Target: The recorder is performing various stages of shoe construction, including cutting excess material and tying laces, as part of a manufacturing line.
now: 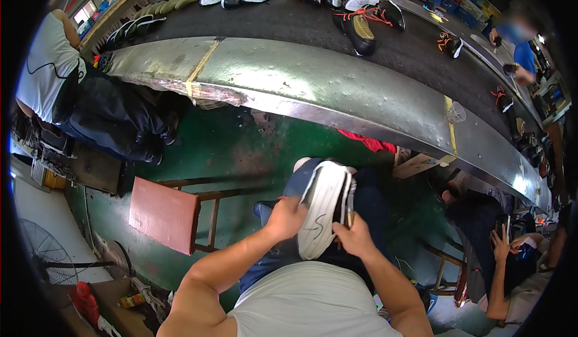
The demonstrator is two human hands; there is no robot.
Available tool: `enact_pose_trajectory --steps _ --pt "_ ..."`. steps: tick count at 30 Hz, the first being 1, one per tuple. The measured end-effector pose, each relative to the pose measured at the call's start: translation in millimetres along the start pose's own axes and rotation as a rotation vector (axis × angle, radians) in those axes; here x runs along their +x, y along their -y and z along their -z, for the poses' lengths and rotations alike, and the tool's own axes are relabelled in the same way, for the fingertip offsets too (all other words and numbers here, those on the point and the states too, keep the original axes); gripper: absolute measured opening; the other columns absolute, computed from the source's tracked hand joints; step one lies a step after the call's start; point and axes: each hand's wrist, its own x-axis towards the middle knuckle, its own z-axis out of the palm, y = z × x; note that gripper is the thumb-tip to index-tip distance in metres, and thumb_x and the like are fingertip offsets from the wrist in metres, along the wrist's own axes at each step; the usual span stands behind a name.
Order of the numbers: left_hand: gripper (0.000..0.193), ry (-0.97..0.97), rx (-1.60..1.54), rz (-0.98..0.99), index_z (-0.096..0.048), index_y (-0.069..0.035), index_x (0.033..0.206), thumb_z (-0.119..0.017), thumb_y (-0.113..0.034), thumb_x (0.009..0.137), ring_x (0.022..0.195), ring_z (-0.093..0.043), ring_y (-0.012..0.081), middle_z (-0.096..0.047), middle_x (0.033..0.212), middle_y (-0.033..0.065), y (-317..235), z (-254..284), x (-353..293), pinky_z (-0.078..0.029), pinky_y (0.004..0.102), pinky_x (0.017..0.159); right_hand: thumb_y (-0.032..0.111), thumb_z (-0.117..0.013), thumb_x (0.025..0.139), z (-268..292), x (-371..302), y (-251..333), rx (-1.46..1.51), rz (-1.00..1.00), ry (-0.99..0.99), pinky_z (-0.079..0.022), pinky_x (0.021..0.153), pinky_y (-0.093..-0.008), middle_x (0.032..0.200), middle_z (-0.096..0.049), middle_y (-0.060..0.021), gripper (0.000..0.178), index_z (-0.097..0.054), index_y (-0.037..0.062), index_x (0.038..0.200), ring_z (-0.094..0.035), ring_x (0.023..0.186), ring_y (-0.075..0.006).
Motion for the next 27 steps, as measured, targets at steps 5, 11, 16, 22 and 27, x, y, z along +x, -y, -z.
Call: enact_pose_trajectory --steps 5,11,16,22,27 --pt "0.049 0.325 -0.377 0.061 -0.064 -0.006 0.13 -0.052 0.0 0.083 0.083 -0.064 0.0139 -0.07 0.102 0.0032 15 -53 34 -0.05 0.0317 0.064 0.002 -0.066 0.081 28 -19 -34 0.149 -0.006 -0.069 -0.054 0.062 -0.0302 0.083 -0.065 -0.0078 0.025 -0.054 -0.003 0.103 -0.064 0.066 -0.0146" --pt "0.065 0.773 -0.449 0.294 -0.052 -0.017 0.144 -0.057 -0.003 0.08 0.09 -0.063 0.0086 -0.068 0.114 -0.0004 -30 -45 33 -0.045 0.0234 0.063 0.004 -0.071 0.081 54 -38 -58 0.051 -0.112 -0.067 -0.054 0.06 -0.0311 0.082 -0.065 -0.0081 0.031 -0.055 -0.0025 0.106 -0.064 0.066 -0.016" --pt "0.081 0.899 -0.69 0.172 -0.033 -0.012 0.155 -0.062 0.002 0.081 0.115 -0.06 0.0141 -0.058 0.135 0.005 -11 -64 22 -0.051 0.0265 0.088 0.019 -0.062 0.096 103 -87 -32 -0.1 -0.102 -0.071 -0.053 0.067 -0.0348 0.08 -0.068 -0.0091 0.031 -0.056 -0.0019 0.118 -0.066 0.068 -0.0206" --pt "0.09 0.657 -0.573 -0.06 -0.017 -0.005 0.159 -0.067 0.002 0.084 0.14 -0.041 0.0229 -0.042 0.151 0.0148 13 -91 10 -0.031 0.0354 0.116 0.016 -0.062 0.091 109 -86 -8 -0.703 0.277 0.136 -0.054 0.077 -0.0486 0.103 -0.065 -0.0207 0.047 -0.052 -0.0024 0.133 -0.065 0.094 -0.0386" --pt "0.091 0.638 -0.357 -0.139 -0.012 -0.005 0.16 -0.064 -0.002 0.086 0.143 -0.037 0.0242 -0.037 0.155 0.0173 16 -90 6 -0.029 0.0365 0.118 0.014 -0.063 0.088 97 -63 23 -1.05 0.338 0.128 -0.053 0.079 -0.0487 0.107 -0.062 -0.0234 0.051 -0.051 -0.005 0.133 -0.063 0.101 -0.0388"
